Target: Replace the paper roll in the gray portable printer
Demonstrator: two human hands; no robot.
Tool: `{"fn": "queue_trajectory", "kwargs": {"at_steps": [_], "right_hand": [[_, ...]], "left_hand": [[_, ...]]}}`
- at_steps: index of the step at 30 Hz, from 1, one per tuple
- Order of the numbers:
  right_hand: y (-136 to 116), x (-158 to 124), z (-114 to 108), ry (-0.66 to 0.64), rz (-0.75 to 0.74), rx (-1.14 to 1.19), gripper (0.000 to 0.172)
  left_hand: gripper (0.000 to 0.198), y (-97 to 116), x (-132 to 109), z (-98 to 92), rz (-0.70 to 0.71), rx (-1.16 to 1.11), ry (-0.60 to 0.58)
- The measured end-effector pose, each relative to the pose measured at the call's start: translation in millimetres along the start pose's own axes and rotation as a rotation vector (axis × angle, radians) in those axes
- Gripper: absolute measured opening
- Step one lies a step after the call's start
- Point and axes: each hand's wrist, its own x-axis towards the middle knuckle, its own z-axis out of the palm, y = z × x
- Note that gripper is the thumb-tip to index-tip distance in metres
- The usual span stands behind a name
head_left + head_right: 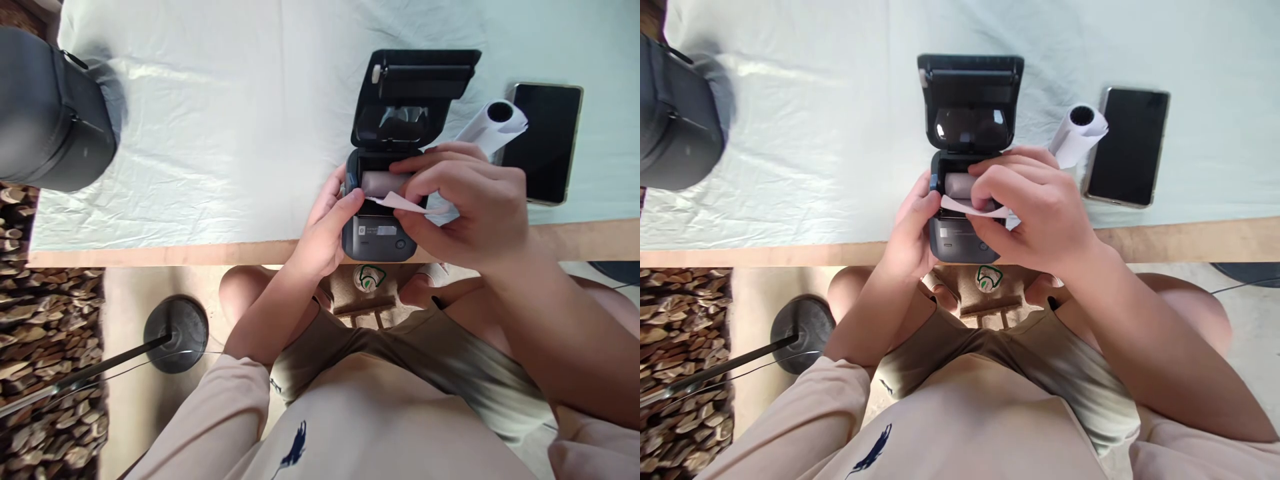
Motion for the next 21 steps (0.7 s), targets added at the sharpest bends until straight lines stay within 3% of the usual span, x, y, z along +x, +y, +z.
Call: {"fn": "queue_trajectory", "kwargs": {"at_steps": [3, 8, 13, 16, 19, 21], "right_hand": [[-1, -4, -1, -0.022, -0.015, -0.002, 0.014], [-7, -4, 2, -0.001, -0.008, 0.035, 0.054], [2, -2, 13, 0.32, 0.041, 0.02, 0.032], [7, -8, 20, 0.439, 0.202, -0.027, 0.025], [10, -16, 24, 0.421, 0.369, 0.094, 0.056], [15, -20, 25, 0.364, 0.369, 0.222, 0.066]], "left_hand": [[0.056, -1, 2, -1.8, 0.011, -0.033, -0.003], [0.075, -4, 4, -8.7, -0.003, -0.017, -0.052], [0.101, -5, 0, -10.9, 0.02, 0.106, -0.02], [0.12, -6, -2, -12.3, 0.049, 0.126, -0.014], [0.133, -9, -3, -17.6, 0.042, 0.153, -0.032], [0.138, -11, -1, -22.4, 0.03, 0.159, -0.064]]}}
